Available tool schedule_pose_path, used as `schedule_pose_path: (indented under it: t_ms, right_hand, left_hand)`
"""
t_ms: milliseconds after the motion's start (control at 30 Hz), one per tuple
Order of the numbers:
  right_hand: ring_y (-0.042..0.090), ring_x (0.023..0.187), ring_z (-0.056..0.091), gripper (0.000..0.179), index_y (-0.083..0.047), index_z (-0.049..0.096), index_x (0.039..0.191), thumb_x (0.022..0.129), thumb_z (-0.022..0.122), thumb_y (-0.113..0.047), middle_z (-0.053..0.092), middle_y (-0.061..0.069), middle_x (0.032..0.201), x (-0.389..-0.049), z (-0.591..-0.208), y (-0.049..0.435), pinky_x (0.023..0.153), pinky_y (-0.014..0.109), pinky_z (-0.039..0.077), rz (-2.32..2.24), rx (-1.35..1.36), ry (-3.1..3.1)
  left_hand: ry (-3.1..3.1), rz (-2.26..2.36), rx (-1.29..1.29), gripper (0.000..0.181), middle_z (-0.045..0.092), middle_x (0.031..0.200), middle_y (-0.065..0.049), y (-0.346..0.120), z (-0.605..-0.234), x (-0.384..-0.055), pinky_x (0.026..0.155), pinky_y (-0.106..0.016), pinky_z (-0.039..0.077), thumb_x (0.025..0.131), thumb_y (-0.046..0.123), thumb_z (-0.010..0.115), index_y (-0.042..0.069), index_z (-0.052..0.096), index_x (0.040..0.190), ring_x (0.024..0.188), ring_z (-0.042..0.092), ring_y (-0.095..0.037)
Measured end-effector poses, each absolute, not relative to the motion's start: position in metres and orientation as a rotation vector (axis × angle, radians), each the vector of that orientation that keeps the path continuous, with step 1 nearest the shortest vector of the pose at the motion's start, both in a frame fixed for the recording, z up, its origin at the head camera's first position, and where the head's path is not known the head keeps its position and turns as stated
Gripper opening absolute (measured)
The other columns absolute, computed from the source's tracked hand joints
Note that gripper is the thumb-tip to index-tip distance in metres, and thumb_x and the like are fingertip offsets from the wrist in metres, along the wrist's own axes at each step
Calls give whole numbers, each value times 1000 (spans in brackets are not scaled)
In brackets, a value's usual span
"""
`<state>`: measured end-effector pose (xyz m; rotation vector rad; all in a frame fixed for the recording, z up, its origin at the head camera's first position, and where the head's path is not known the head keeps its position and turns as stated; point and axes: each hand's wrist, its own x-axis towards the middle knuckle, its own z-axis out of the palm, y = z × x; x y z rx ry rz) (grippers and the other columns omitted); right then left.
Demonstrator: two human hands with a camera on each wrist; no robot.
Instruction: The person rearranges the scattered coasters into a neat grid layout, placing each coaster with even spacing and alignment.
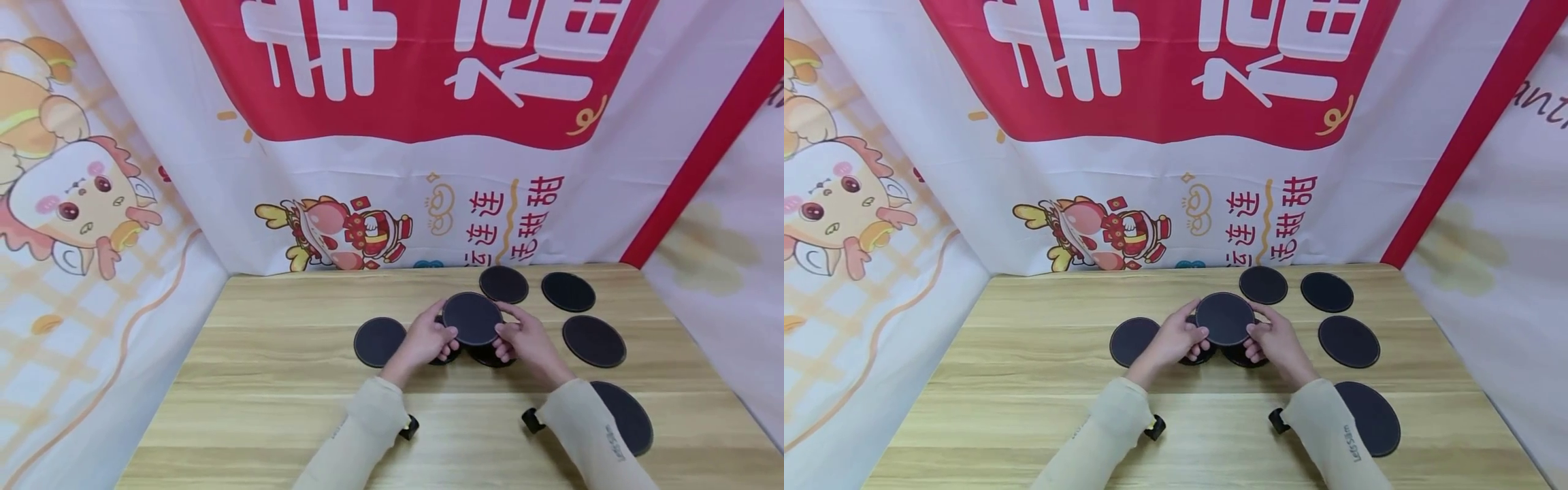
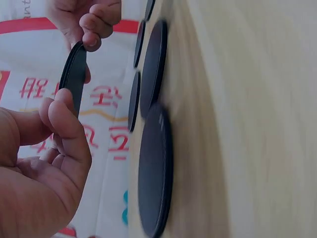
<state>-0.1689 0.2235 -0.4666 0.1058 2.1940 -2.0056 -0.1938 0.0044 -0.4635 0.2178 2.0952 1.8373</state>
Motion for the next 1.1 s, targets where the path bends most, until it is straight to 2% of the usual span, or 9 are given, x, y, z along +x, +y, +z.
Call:
schedule_pose_path:
  t_ms: [200, 433, 667, 800, 1100]
  right_hand:
    - [18, 58, 60, 55, 0, 28, 155, 103, 46, 2, 63, 18, 77, -158, -468, 254, 54, 30, 54, -1948, 120, 2210]
    - [20, 62, 64, 56, 6, 24, 153, 102, 47, 4, 67, 20, 79, -149, -474, 286, 58, 34, 57, -1858, 155, 2259]
    - [24, 67, 69, 53, 10, 28, 152, 104, 47, 0, 66, 16, 84, -151, -476, 309, 67, 34, 59, -1742, 187, 2441]
    - [24, 68, 70, 52, 9, 30, 152, 104, 47, -2, 67, 16, 84, -155, -476, 316, 68, 31, 58, -1697, 213, 2504]
    - [28, 70, 72, 54, 9, 31, 151, 101, 50, 0, 71, 17, 84, -149, -478, 326, 69, 32, 59, -1684, 250, 2538]
  left_hand:
    - [2089, 1843, 146, 70, 66, 67, -11, 41, -472, -187, 45, -23, 49, 98, -1, 61, 14, 32, 159, 47, 51, -12]
    - [2169, 1757, 146, 68, 65, 64, -7, 80, -478, -180, 48, -31, 52, 97, 2, 63, 14, 35, 158, 47, 52, -11]
    - [2197, 1752, 121, 67, 66, 65, -9, 109, -478, -182, 43, -25, 46, 97, 3, 64, 18, 39, 157, 45, 53, -12]
    - [2198, 1773, 100, 66, 65, 62, -8, 120, -479, -186, 40, -23, 43, 97, 1, 65, 16, 40, 156, 43, 52, -11]
    - [2181, 1762, 89, 68, 66, 62, -9, 134, -485, -185, 42, -28, 47, 95, -1, 66, 15, 40, 156, 44, 53, -12]
